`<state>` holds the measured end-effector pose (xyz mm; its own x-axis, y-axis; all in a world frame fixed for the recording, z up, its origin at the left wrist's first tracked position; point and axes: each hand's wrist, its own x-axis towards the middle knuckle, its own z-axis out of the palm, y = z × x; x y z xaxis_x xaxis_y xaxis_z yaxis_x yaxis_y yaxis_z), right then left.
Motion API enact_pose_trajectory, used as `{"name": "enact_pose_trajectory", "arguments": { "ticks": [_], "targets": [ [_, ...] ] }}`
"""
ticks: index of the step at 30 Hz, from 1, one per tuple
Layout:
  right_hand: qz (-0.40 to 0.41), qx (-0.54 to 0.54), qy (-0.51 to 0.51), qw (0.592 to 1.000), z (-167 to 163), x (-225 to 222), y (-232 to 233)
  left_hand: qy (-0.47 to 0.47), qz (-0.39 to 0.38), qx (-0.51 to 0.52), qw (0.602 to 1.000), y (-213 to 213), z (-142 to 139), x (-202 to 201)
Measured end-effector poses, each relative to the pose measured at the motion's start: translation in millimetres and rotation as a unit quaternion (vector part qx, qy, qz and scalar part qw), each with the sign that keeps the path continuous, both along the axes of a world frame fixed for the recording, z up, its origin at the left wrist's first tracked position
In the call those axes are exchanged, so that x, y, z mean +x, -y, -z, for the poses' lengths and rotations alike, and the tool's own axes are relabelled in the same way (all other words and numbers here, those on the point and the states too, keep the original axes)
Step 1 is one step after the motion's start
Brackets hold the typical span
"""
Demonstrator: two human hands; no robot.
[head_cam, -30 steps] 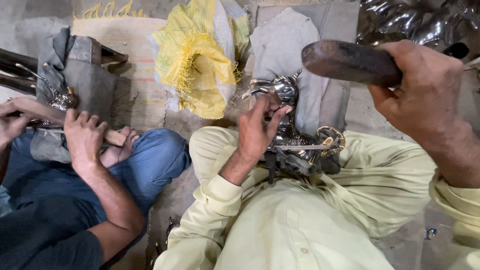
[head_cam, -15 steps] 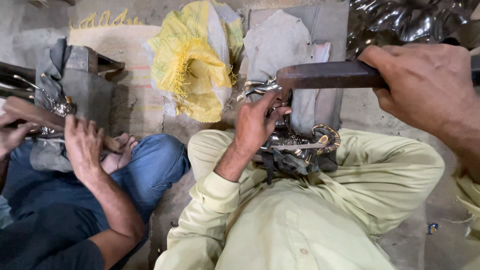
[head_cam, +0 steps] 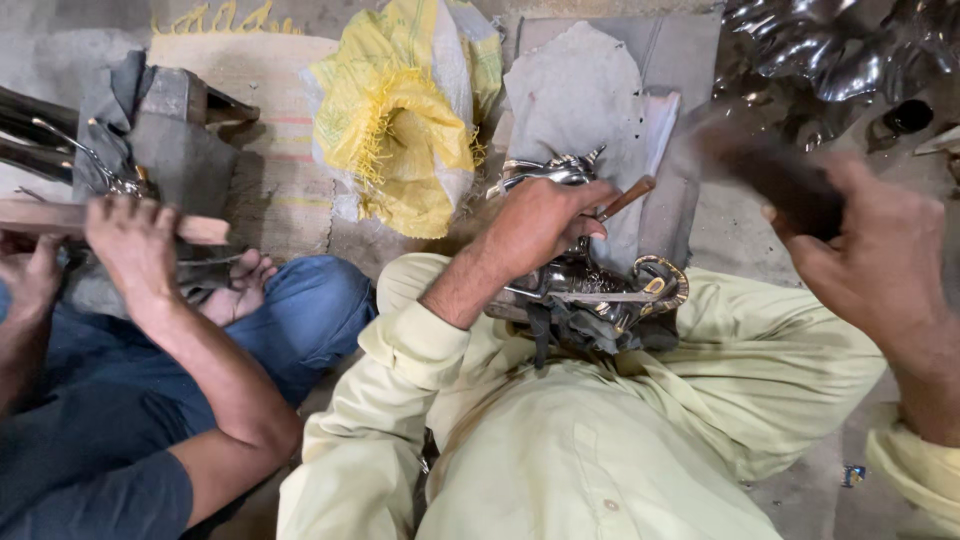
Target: The person hammers a metal animal figurine using a chisel and hammer. They repeatedly strike the figurine to shape or refine its surface while seated on the floor.
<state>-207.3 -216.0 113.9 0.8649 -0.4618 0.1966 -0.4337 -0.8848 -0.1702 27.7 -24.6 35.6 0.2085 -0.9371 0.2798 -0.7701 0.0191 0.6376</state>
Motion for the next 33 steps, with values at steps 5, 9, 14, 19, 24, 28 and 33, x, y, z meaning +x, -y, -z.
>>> {"name": "enact_pose_trajectory", "arguments": {
  "ticks": [5,9,14,19,24,28,33],
  "targets": [
    [0.048,0.071,0.017,0.996,44.1,-26.1,3.8,0.032,0.078,0.028,0.996,8.1,0.0,6.3],
    [0.094,0.206,0.166,0.960,74.5,-45.6,1.2,0.036,0.096,0.053,0.993,10.2,-0.8,8.0],
    [0.079,0.187,0.179,0.963,87.2,-55.7,-6.0,0.031,0.096,0.065,0.993,10.1,-5.3,10.5],
    [0.074,0.032,0.110,0.991,87.8,-59.8,-20.0,0.065,0.131,0.061,0.987,10.7,-10.0,9.0],
    [0.095,0.070,0.083,0.990,99.0,-65.7,-22.3,0.075,0.141,0.082,0.984,17.0,-13.5,9.1],
    [0.123,0.221,0.178,0.951,111.5,-69.3,-24.8,0.090,0.152,0.074,0.981,22.4,-15.2,9.3],
    [0.134,0.147,0.110,0.974,112.5,-70.0,-32.2,0.083,0.160,0.080,0.980,21.0,-14.6,9.2]
  ]
}}
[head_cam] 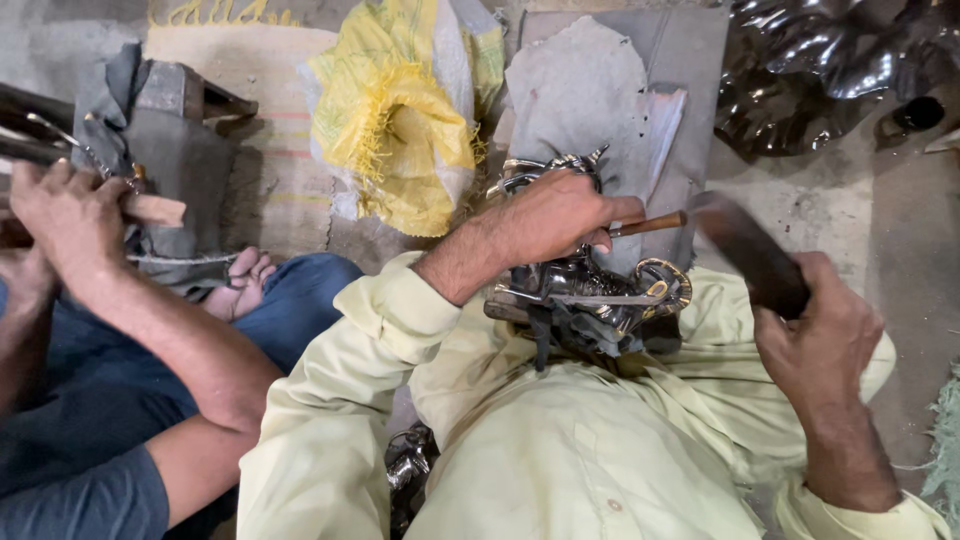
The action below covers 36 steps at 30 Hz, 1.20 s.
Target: The person hammers a metal animal figurine using a chisel and hammer. They repeatedly strike the figurine to shape or refine its surface while seated on the floor.
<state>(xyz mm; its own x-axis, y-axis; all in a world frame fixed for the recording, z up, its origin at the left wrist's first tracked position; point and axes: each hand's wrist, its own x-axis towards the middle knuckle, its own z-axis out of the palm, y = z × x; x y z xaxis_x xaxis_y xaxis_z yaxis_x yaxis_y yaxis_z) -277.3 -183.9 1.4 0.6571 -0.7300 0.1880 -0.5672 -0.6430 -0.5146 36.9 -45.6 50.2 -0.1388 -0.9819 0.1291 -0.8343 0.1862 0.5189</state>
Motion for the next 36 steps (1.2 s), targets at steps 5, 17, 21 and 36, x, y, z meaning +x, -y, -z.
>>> {"name": "enact_pose_trajectory", "arguments": {
  "ticks": [5,17,21,36],
  "targets": [
    [-0.020,-0.027,-0.142,0.989,-5.5,5.0,3.8,-0.004,0.029,-0.009,1.000,-4.0,-0.6,4.2],
    [-0.045,-0.090,0.057,0.993,-18.6,19.5,16.2,-0.059,-0.026,-0.051,0.997,-17.3,3.8,12.4],
    [-0.092,-0.160,-0.001,0.983,-55.0,38.6,21.8,-0.060,-0.065,-0.059,0.994,-22.7,5.3,7.2],
    [-0.199,-0.277,-0.195,0.920,-165.1,113.1,16.2,-0.131,-0.271,-0.170,0.938,-50.0,33.6,-29.4]
  ]
}}
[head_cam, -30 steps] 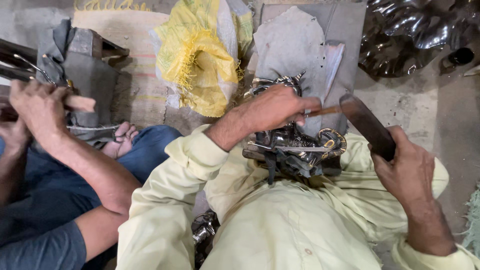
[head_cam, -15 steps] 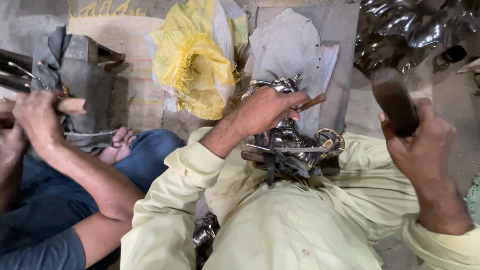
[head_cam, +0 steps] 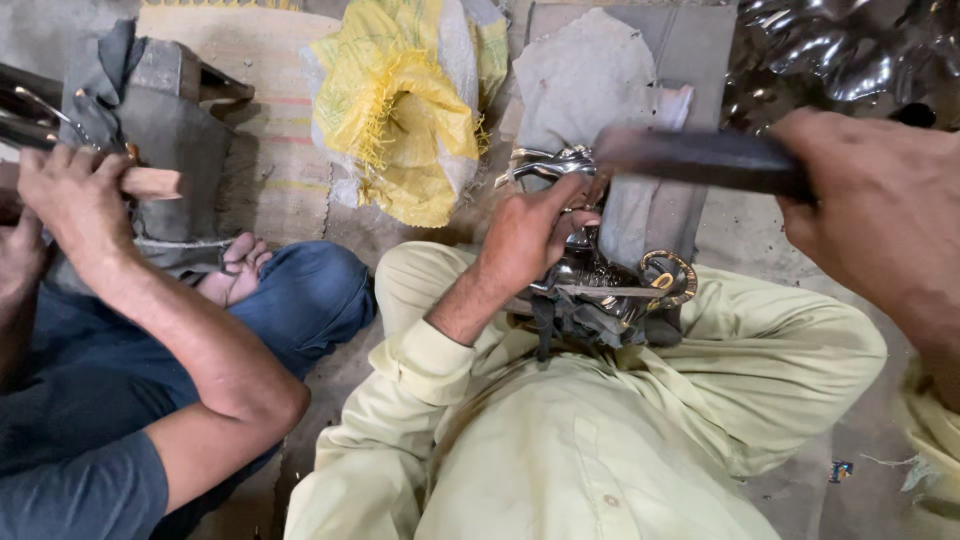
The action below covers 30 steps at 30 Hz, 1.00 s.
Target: The person hammers a metal animal figurine using a chisel and hammer. They repeatedly strike the figurine to shape or refine its surface while seated on the floor.
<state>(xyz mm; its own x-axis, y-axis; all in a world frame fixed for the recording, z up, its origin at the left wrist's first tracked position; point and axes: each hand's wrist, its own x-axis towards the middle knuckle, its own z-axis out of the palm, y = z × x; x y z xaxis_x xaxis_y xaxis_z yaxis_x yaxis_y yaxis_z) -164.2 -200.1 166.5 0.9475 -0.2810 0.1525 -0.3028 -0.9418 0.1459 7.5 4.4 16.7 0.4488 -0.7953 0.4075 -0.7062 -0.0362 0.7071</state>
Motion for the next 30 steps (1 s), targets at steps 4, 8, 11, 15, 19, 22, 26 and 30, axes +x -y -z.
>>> {"name": "enact_pose_trajectory", "arguments": {
  "ticks": [4,8,11,15,19,22,26,30],
  "targets": [
    [-0.022,-0.026,-0.019,0.999,-23.3,18.7,-4.2,-0.042,-0.022,-0.110,0.993,1.3,6.6,-10.8],
    [-0.078,-0.147,-0.097,0.981,-32.6,34.3,-15.8,-0.085,-0.122,-0.065,0.987,-1.6,11.4,-23.4],
    [-0.119,-0.070,0.040,0.990,-41.6,39.7,-20.3,-0.102,-0.134,-0.065,0.984,-3.4,15.5,-26.8],
    [-0.094,-0.141,-0.076,0.983,-41.8,41.9,-22.8,-0.091,-0.151,-0.063,0.982,-3.1,22.4,-27.7],
    [-0.117,-0.146,-0.068,0.980,-28.4,40.8,-13.9,-0.146,-0.154,-0.098,0.972,1.0,26.3,-24.1],
    [-0.128,-0.145,-0.031,0.981,-18.5,37.4,-1.8,-0.133,-0.146,-0.104,0.975,5.7,25.5,-21.0],
    [-0.156,-0.133,0.040,0.978,-7.3,40.0,10.5,-0.121,-0.151,-0.067,0.979,8.1,21.1,-19.2],
    [-0.196,-0.064,0.129,0.970,-6.9,42.2,15.3,-0.097,-0.169,-0.085,0.977,8.9,16.7,-24.6]
  ]
}}
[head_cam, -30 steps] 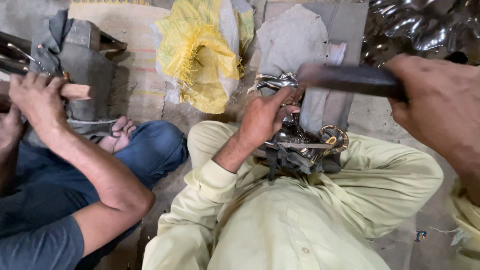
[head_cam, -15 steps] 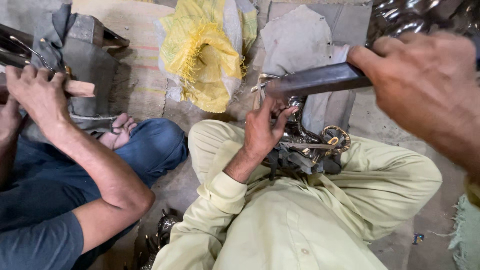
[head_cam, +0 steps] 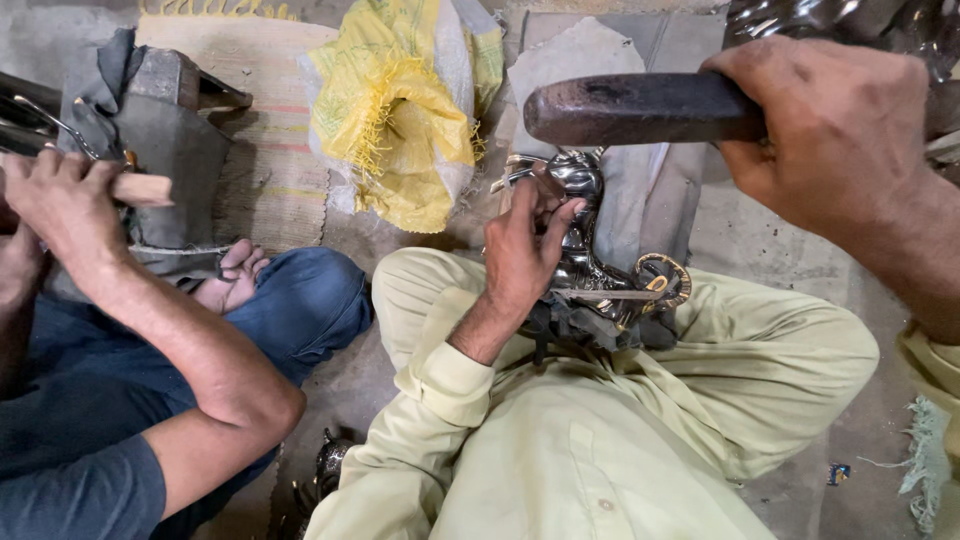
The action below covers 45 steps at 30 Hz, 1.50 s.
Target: The person hammers a metal animal figurine using a chisel and hammer. They repeatedly strike the figurine to shape or refine its surface while seated on the floor.
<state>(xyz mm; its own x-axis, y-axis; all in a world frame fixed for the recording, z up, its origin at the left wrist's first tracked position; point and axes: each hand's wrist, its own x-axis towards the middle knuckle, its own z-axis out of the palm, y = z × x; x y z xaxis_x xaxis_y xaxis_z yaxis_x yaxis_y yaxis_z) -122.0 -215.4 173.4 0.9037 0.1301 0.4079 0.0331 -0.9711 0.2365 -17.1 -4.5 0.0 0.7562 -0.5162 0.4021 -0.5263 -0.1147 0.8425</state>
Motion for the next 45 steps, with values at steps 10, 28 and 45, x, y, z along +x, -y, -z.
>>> {"name": "enact_pose_trajectory", "arguments": {
  "ticks": [10,28,45],
  "targets": [
    [0.164,-0.067,-0.189,0.966,-24.4,6.1,-10.2,0.026,0.034,0.049,0.998,4.0,-14.5,10.6],
    [0.267,0.116,-0.244,0.925,43.0,-25.2,38.7,0.052,0.208,0.131,0.968,18.6,-32.0,40.5],
    [0.324,0.284,-0.162,0.888,138.7,-104.1,36.8,0.130,0.361,0.182,0.905,35.8,-47.2,62.4]
  ]
}}
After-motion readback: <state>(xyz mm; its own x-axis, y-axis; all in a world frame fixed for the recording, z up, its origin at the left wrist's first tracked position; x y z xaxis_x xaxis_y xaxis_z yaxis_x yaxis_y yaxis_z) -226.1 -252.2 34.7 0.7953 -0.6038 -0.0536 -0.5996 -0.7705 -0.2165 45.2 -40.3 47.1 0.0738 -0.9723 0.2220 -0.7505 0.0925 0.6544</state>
